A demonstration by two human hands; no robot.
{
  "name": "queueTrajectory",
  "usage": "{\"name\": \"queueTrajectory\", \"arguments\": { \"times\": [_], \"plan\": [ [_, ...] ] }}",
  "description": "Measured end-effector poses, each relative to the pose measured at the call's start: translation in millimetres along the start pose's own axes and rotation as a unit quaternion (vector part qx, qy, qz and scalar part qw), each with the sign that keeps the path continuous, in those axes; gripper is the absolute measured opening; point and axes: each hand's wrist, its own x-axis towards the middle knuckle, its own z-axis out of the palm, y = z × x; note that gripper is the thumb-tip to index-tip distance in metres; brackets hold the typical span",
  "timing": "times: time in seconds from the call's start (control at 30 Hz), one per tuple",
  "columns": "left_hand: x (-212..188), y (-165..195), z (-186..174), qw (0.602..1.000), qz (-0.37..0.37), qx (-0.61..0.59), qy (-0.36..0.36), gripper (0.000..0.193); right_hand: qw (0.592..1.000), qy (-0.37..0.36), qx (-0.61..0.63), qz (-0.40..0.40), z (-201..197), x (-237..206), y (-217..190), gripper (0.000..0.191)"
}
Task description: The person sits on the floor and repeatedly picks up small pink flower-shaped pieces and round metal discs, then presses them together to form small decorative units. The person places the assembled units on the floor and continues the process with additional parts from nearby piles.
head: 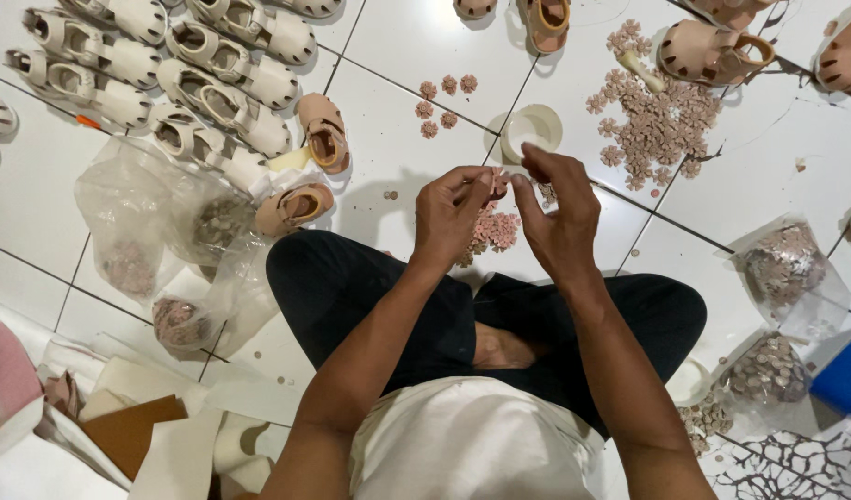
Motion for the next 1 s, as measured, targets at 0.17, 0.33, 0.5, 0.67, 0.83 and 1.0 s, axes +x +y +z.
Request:
{"name": "queueTrajectory", "arguments": {
  "times": [0.17,0.33,0.5,0.67,0.83,1.0],
  "plan": [
    [-6.5,-1.0,7.3,1.0,0.01,-0.01,0.015,0.027,0.99,0.048,-0.079,-0.105,-1.7,-20.4,-13.5,0.034],
    [-10.7,10.2,11.3,0.999,0.025,0.038,0.02,0.027,0.982,0.054,-0.099,-0.152,2.0,-17.8,-12.7,0.038],
    [-13.9,16.7,14.2,0.998,0.031,0.058,0.013,0.026,0.978,0.062,-0.111,-0.164,3.3,-16.0,-13.1,0.038],
    [-15.9,18.3,18.0,0.998,0.032,0.055,0.015,0.025,0.976,0.066,-0.112,-0.174,3.5,-15.6,-13.8,0.038],
    [-17.5,19.5,18.3,0.995,0.05,0.083,0.022,0.025,0.973,0.059,-0.127,-0.181,3.0,-16.3,-12.0,0.039],
    [-17.8,10.3,16.6,0.987,-0.023,0.154,0.051,0.028,0.977,0.059,-0.11,-0.172,6.4,-22.3,-5.2,0.036]
  ]
}}
